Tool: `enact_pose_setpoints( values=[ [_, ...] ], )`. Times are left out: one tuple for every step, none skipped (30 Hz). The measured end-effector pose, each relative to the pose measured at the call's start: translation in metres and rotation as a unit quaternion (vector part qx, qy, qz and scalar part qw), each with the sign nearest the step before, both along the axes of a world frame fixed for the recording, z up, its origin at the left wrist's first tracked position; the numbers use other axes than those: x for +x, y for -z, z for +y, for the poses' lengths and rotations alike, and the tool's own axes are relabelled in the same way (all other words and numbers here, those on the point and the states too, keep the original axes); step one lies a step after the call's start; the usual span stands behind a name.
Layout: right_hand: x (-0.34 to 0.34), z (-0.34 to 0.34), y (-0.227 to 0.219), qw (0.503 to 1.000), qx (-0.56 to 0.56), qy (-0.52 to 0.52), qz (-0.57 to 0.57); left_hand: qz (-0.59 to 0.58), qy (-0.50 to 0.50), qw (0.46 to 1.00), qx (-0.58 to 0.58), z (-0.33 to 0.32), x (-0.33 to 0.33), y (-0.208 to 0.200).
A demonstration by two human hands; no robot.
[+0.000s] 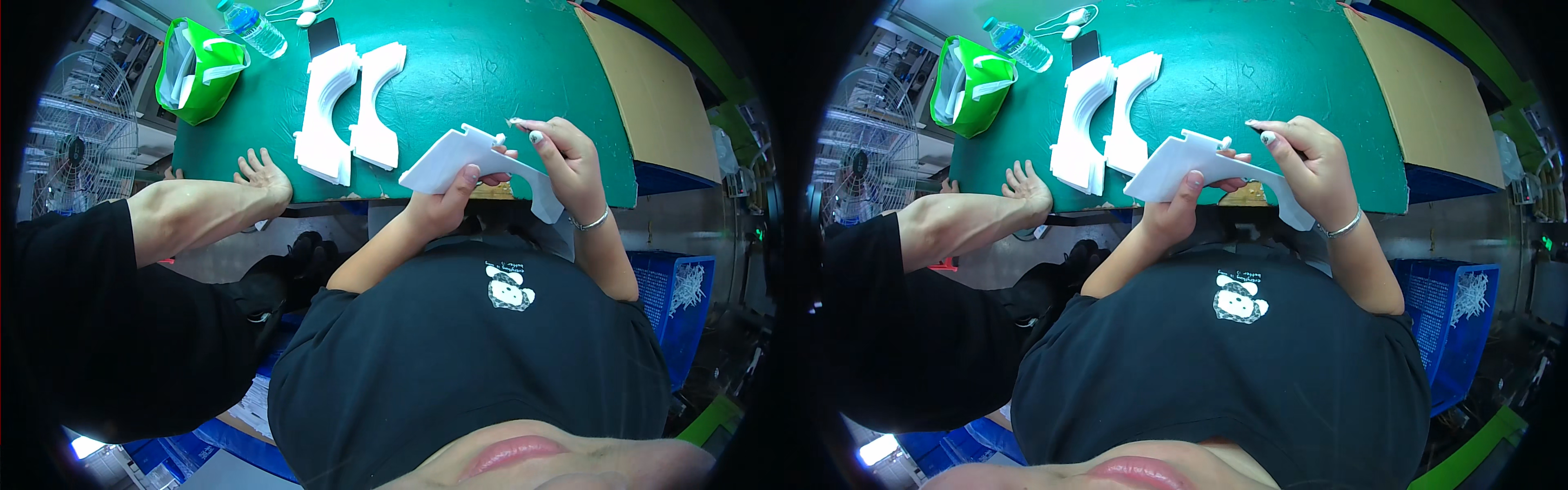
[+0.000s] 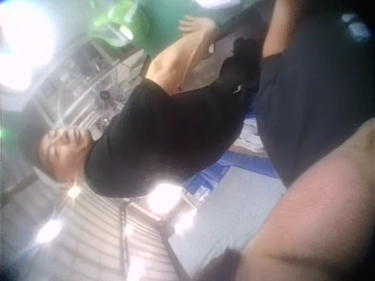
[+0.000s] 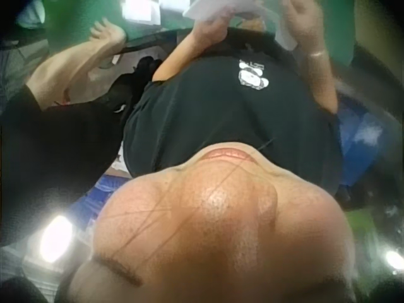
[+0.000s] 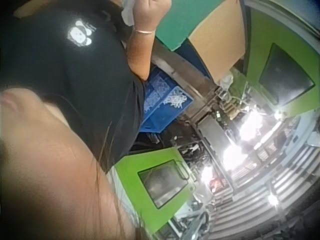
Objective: The person scrapes excess material from plastic parts using a blade and places them onto a stack on the table.
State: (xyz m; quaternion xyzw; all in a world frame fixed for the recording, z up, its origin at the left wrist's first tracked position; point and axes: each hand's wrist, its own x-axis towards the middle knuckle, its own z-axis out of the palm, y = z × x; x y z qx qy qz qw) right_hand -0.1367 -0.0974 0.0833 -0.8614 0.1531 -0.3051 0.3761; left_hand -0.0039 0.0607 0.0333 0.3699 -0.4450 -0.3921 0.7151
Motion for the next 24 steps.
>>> enact_pose_setpoints(
  values=[
    [-0.001,0.000,0.001,1.000,0.002,-0.028,-0.013,0.008,0.000,1.000,0.003,0.000,-0.001,0.000],
    [-0.001,0.000,0.001,0.998,0.004,-0.056,-0.025,0.017,-0.001,1.000,0.005,0.000,-0.001,0.000],
    [-0.001,0.001,0.000,0.998,0.003,-0.056,-0.025,0.017,0.000,1.000,0.005,0.000,-0.001,0.001],
    [0.000,0.003,-0.002,0.997,0.005,-0.072,-0.029,0.012,-0.004,1.000,-0.001,-0.001,0.000,0.001],
    [0.001,0.004,-0.003,0.996,0.006,-0.088,-0.034,0.008,-0.008,1.000,-0.008,-0.001,0.000,0.002],
    [0.000,0.004,-0.003,0.996,0.005,-0.088,-0.033,0.008,-0.009,1.000,-0.008,-0.001,0.000,0.002],
    [0.000,0.003,-0.004,0.995,0.006,-0.092,-0.023,0.012,-0.009,1.000,-0.008,0.000,0.000,0.001],
    [0.000,0.003,-0.004,0.995,0.007,-0.096,-0.012,0.016,-0.009,1.000,-0.007,0.000,0.000,0.002],
    [-0.001,0.003,-0.003,0.995,0.006,-0.095,-0.011,0.016,-0.008,1.000,-0.007,0.001,0.001,0.002],
    [-0.001,0.002,-0.001,0.995,0.010,-0.099,-0.014,0.014,0.000,1.000,-0.004,0.001,0.002,0.003],
    [-0.001,0.002,0.000,0.995,0.014,-0.102,-0.016,0.011,0.008,1.000,0.000,0.001,0.002,0.004],
    [-0.001,0.002,0.001,0.995,0.015,-0.102,-0.015,0.011,0.008,1.000,0.001,0.001,0.002,0.004],
    [-0.001,0.002,0.002,0.994,0.019,-0.106,-0.016,0.014,0.010,1.000,-0.001,0.001,0.001,0.004],
    [-0.001,0.002,0.002,0.994,0.023,-0.109,-0.017,0.017,0.012,1.000,-0.003,0.001,0.001,0.004],
    [-0.001,0.002,0.003,0.994,0.024,-0.108,-0.017,0.017,0.012,1.000,-0.002,0.001,0.000,0.004],
    [-0.002,0.002,0.004,0.993,0.027,-0.110,-0.018,0.018,0.014,1.000,-0.004,0.001,0.000,0.003],
    [-0.002,0.002,0.005,0.993,0.030,-0.111,-0.020,0.019,0.017,1.000,-0.006,0.002,0.000,0.003],
    [-0.002,0.002,0.005,0.993,0.031,-0.110,-0.020,0.019,0.017,1.000,-0.005,0.002,0.000,0.002],
    [-0.003,0.002,0.004,0.994,0.027,-0.106,-0.014,0.011,0.020,1.000,-0.005,0.002,0.000,0.002],
    [-0.003,0.002,0.004,0.995,0.022,-0.102,-0.008,0.003,0.023,1.000,-0.005,0.001,0.000,0.002],
    [-0.003,0.003,0.002,0.995,0.024,-0.101,-0.008,0.003,0.024,1.000,-0.004,0.001,0.000,0.005],
    [-0.001,0.004,-0.001,0.996,0.006,-0.086,0.008,0.000,0.027,0.999,-0.016,0.001,0.001,0.009],
    [-0.001,0.005,-0.001,0.997,-0.011,-0.071,0.024,-0.004,0.031,0.999,-0.028,0.002,0.001,0.012],
    [-0.001,0.005,-0.001,0.997,-0.011,-0.069,0.024,-0.004,0.033,0.999,-0.028,0.001,0.001,0.011]
  ],
)
